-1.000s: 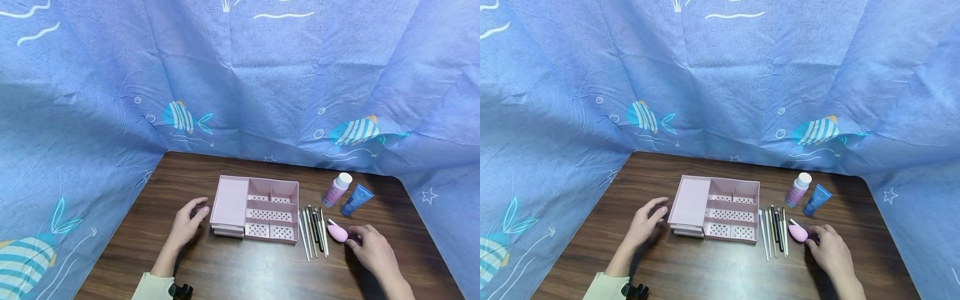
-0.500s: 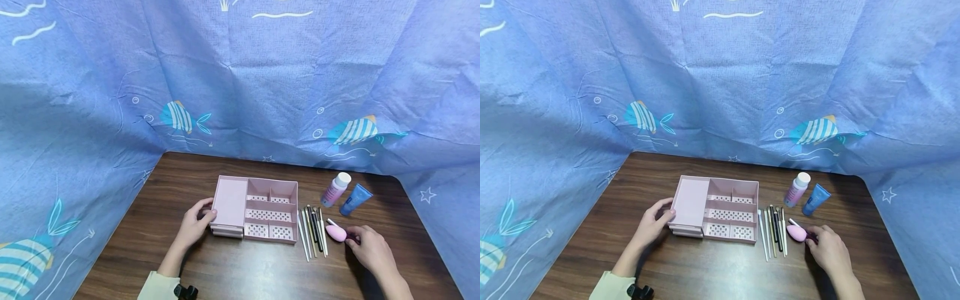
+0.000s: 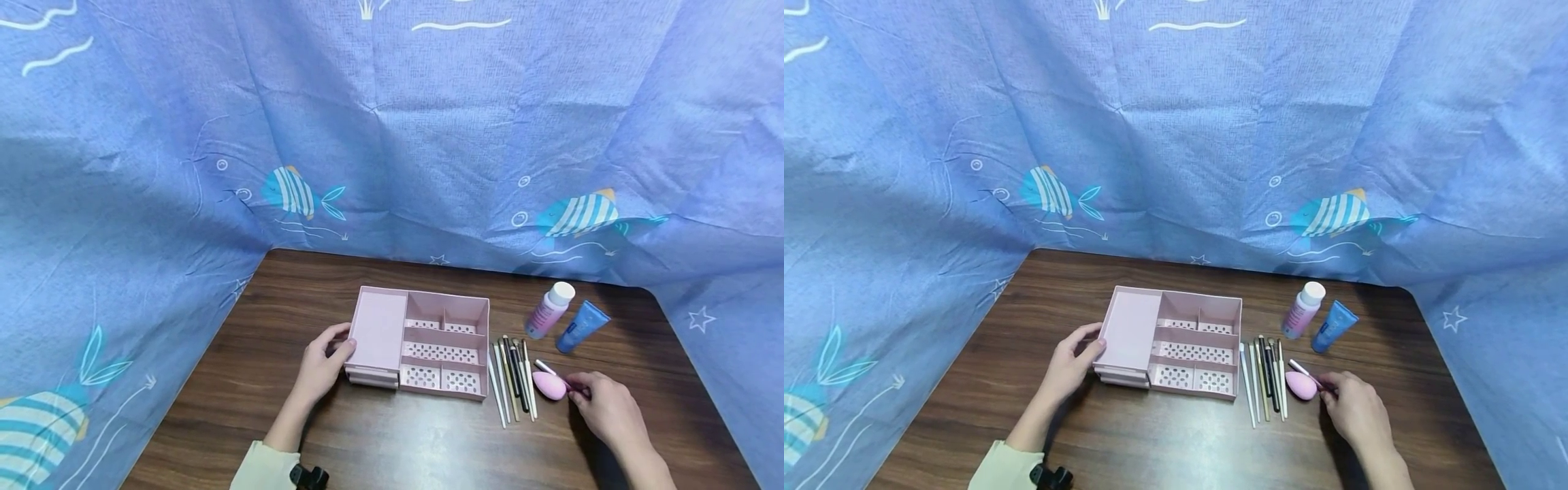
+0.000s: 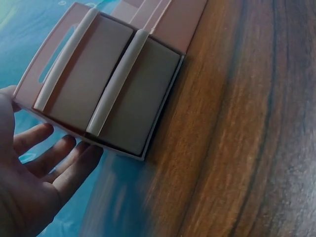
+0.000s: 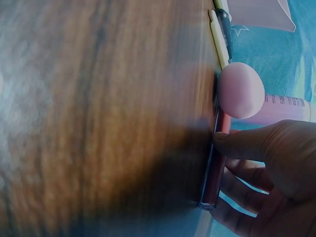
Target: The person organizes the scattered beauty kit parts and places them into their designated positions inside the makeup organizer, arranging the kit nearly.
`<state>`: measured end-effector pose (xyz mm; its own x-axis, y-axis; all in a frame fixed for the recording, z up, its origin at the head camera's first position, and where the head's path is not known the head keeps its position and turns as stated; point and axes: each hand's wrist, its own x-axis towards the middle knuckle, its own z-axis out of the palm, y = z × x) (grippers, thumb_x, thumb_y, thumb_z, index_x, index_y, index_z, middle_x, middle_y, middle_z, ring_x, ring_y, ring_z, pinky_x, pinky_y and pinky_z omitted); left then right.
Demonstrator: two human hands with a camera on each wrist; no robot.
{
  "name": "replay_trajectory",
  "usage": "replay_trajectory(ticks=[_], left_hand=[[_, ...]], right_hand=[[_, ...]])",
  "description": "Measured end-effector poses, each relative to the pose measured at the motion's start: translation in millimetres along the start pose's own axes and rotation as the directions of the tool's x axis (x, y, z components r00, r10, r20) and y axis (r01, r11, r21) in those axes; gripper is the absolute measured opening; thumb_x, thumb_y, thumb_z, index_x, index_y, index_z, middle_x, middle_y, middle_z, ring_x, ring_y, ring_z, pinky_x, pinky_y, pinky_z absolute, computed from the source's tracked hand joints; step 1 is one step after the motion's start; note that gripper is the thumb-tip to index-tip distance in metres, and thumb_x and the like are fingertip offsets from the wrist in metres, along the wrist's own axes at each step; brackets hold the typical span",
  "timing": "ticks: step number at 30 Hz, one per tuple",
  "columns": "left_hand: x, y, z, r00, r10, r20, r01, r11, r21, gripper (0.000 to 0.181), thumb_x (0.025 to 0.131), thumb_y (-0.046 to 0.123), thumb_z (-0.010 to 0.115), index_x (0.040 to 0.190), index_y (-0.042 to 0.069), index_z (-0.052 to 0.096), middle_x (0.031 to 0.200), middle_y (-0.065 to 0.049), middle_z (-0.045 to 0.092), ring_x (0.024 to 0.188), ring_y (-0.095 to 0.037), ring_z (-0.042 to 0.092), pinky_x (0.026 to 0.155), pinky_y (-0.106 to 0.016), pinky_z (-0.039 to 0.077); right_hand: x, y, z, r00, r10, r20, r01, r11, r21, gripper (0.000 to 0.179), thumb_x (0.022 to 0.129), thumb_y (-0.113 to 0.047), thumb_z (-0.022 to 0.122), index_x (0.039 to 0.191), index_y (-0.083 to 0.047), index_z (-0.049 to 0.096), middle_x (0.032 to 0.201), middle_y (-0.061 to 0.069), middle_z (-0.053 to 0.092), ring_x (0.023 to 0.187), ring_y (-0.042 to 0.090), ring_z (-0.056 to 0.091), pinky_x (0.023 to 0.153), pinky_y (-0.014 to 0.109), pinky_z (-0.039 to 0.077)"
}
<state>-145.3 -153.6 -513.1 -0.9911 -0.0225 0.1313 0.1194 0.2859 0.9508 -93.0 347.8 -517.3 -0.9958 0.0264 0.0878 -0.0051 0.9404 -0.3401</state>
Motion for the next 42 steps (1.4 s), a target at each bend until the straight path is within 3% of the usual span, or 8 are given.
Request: replay_trajectory(ticks=[6, 15, 21, 29, 33, 42], left_hand=[[-0.8, 2.9, 3.7, 0.999, -0.03, -0.021, 0.03, 1.0, -0.009, 0.034, 0.095, 0.008, 0.068, 0.129, 0.006, 0.069, 0.118, -0.016, 0.072, 0.099, -0.015, 0.069, 0.088, -0.025, 0.056], [-3.1, 0.6, 2.9, 1.0, -0.012, -0.023, 0.012, 1.0, 0.0, 0.032, 0.097, 0.012, 0.068, 0.129, 0.005, 0.07, 0.117, -0.015, 0.073, 0.099, -0.019, 0.067, 0.085, -0.025, 0.055], [-4.4, 1.2, 3.0, 0.999, -0.022, -0.023, 0.023, 1.0, 0.022, 0.033, 0.099, 0.014, 0.066, 0.13, 0.004, 0.069, 0.12, -0.016, 0.072, 0.1, -0.018, 0.067, 0.085, -0.024, 0.055], [-5.5, 0.9, 3.3, 1.0, 0.006, -0.024, -0.007, 1.0, -0.031, 0.034, 0.101, 0.015, 0.064, 0.132, 0.001, 0.067, 0.123, -0.021, 0.07, 0.098, -0.013, 0.065, 0.082, -0.021, 0.055], [-4.8, 1.8, 3.7, 0.998, -0.064, -0.004, 0.063, 0.993, -0.099, 0.034, 0.101, 0.014, 0.064, 0.133, 0.001, 0.066, 0.124, -0.021, 0.068, 0.094, -0.012, 0.065, 0.077, -0.024, 0.059], [-1.7, 7.3, 2.6, 0.974, -0.22, 0.048, 0.225, 0.948, -0.226, 0.037, 0.101, 0.013, 0.062, 0.136, 0.004, 0.063, 0.123, -0.021, 0.062, 0.09, -0.018, 0.065, 0.071, -0.028, 0.062]], right_hand=[[1.0, 2.7, -0.8, 1.0, 0.01, 0.012, -0.01, 1.0, 0.017, 0.019, 0.084, -0.008, 0.077, 0.103, -0.011, 0.079, 0.083, 0.002, 0.068, 0.07, 0.017, 0.058, 0.057, 0.037, 0.043], [3.0, 4.3, -3.7, 0.999, 0.014, 0.041, -0.015, 1.0, 0.019, 0.018, 0.086, -0.009, 0.078, 0.103, -0.011, 0.078, 0.089, 0.005, 0.074, 0.079, 0.029, 0.069, 0.061, 0.047, 0.05], [2.5, 5.9, -9.1, 0.999, 0.013, 0.034, -0.013, 1.0, -0.001, 0.019, 0.086, -0.009, 0.078, 0.105, -0.009, 0.077, 0.084, 0.004, 0.069, 0.072, 0.021, 0.062, 0.057, 0.043, 0.046], [5.1, 0.5, -18.1, 1.0, -0.016, 0.001, 0.016, 1.0, -0.004, 0.02, 0.085, -0.011, 0.079, 0.105, -0.008, 0.077, 0.083, 0.003, 0.07, 0.072, 0.022, 0.062, 0.058, 0.043, 0.046], [6.8, -4.1, -22.1, 0.999, -0.042, -0.027, 0.042, 0.999, -0.002, 0.018, 0.084, -0.011, 0.08, 0.102, -0.009, 0.078, 0.086, 0.005, 0.073, 0.076, 0.032, 0.068, 0.06, 0.049, 0.05], [14.1, -14.8, -30.1, 0.998, -0.035, -0.043, 0.036, 0.999, 0.028, 0.02, 0.085, -0.017, 0.082, 0.104, -0.01, 0.079, 0.086, 0.005, 0.075, 0.073, 0.024, 0.066, 0.06, 0.046, 0.048]])
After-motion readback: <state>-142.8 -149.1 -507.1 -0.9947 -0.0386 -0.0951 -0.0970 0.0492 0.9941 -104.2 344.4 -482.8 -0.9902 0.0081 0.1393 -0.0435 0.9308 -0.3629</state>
